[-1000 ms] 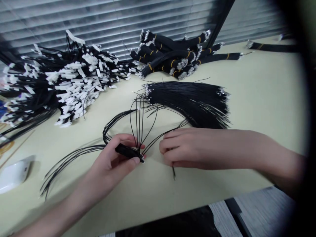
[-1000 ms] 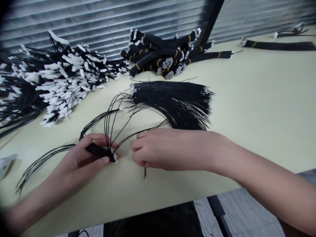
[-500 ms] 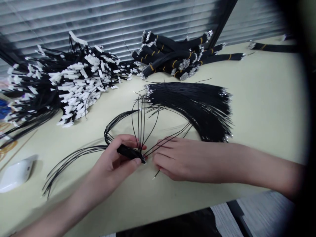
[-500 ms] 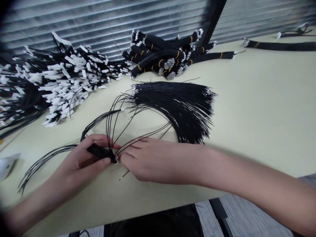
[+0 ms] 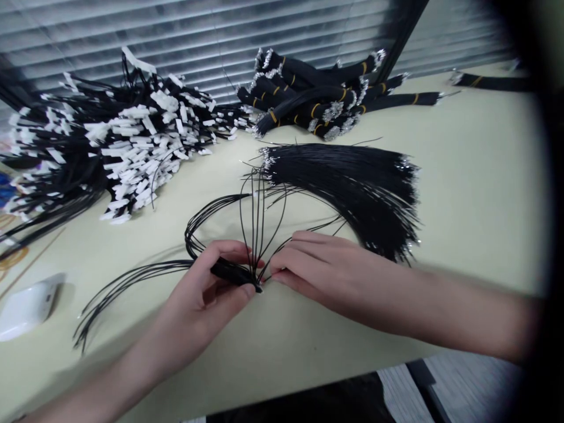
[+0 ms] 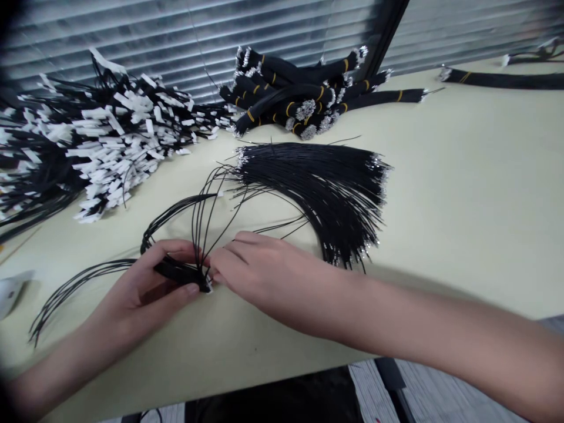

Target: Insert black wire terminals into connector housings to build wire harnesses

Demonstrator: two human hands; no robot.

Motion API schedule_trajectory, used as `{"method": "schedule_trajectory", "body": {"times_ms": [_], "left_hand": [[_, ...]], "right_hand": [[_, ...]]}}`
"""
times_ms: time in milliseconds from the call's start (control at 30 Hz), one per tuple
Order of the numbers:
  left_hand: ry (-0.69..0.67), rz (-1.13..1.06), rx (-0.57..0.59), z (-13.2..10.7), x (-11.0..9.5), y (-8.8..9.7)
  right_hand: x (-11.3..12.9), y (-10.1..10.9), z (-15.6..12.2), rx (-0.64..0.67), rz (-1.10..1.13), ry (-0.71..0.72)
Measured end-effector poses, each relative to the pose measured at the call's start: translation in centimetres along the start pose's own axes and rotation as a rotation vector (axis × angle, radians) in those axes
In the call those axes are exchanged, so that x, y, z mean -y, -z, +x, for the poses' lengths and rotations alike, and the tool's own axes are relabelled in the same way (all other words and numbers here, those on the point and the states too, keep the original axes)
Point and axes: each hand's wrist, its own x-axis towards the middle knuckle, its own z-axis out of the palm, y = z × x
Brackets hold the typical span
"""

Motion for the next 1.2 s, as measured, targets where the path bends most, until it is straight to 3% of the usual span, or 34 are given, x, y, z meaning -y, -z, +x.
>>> {"method": "schedule_trajectory", "body": {"times_ms": [467, 1200], "left_hand": [[-0.002, -0.019, -0.005, -0.13, 0.32, -0.19], [-0.010, 0.029, -0.030, -0.17, 0.14, -0.28]], "right_hand": [[0.70, 0.23, 0.07, 0.034, -0.283, 0.104], [0.89, 0.37, -0.03, 0.040, -0.357, 0.167]]}}
